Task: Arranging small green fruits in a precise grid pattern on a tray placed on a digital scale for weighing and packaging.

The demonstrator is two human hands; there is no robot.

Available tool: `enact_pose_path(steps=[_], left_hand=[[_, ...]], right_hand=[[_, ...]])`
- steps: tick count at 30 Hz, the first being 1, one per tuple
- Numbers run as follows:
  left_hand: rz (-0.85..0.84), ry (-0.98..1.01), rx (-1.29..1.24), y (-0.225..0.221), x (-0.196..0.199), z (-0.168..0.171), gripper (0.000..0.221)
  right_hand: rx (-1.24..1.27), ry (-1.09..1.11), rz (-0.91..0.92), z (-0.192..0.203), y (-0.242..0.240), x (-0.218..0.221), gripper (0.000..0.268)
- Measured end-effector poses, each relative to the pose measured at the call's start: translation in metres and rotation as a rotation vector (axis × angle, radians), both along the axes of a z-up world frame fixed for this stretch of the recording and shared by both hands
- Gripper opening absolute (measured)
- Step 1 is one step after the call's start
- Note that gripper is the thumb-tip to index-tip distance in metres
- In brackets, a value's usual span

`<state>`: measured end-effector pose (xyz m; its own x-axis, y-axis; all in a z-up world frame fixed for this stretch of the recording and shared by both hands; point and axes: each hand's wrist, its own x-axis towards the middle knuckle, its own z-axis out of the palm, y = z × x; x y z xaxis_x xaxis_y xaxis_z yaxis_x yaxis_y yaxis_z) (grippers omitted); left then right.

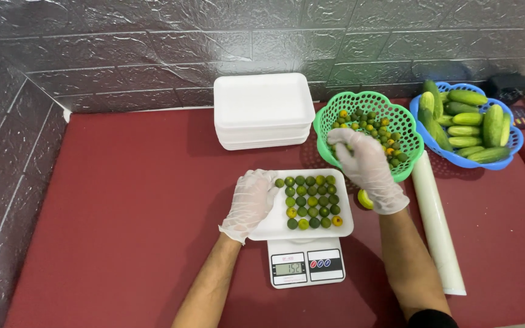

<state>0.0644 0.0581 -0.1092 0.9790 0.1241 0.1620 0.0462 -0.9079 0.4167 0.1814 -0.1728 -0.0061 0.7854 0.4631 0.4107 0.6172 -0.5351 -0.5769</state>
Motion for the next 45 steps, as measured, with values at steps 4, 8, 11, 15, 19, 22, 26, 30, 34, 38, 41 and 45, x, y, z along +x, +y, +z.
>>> enact_pose_path(steps=[4,8,11,15,19,22,26,30,34,38,41,45], left_hand=[[-0.001,-0.062,-0.037,-0.001,-0.006,0.024,0.032],[-0.028,-0.209,-0.190,-0.018,0.002,0.053,0.030],[-0.069,-0.267,-0.270,-0.034,0.020,0.068,0.028],[-0.104,-0.332,-0.349,-0.054,0.063,0.049,0.027],[-0.145,-0.362,-0.333,-0.065,0.097,0.041,0.027],[-0.166,-0.088,-0.379,-0.069,0.114,0.049,0.037],[-0.173,-0.027,-0.370,-0.074,0.135,0.037,0.038],[-0.152,0.017,-0.375,-0.078,0.142,0.028,0.038],[-0.172,-0.018,-0.420,-0.077,0.131,0.041,0.037],[-0.143,-0.001,-0.442,-0.077,0.117,0.052,0.039],[-0.150,-0.040,-0.513,-0.077,0.097,0.064,0.042],[-0.170,-0.172,-0.612,-0.077,0.073,0.071,0.041]], right_hand=[[0.198,0.107,-0.080,0.020,-0.029,0.020,0.032],[0.023,0.090,-0.218,-0.021,-0.053,0.077,0.028],[-0.243,0.142,-0.210,-0.024,-0.041,0.085,0.029],[-0.501,0.201,-0.155,-0.044,-0.020,0.103,0.035],[-0.590,0.222,-0.137,-0.048,-0.005,0.106,0.038],[-0.716,0.179,-0.151,-0.033,0.009,0.092,0.031],[-0.712,0.178,-0.187,-0.062,0.009,0.120,0.027],[-0.734,0.176,-0.197,-0.067,0.003,0.126,0.029],[-0.470,0.251,-0.201,-0.043,-0.015,0.099,0.026],[-0.080,0.375,-0.127,-0.004,-0.021,0.048,0.033],[0.040,0.382,-0.074,0.019,-0.018,0.016,0.035],[0.145,0.410,0.015,0.025,-0.014,-0.004,0.033]])
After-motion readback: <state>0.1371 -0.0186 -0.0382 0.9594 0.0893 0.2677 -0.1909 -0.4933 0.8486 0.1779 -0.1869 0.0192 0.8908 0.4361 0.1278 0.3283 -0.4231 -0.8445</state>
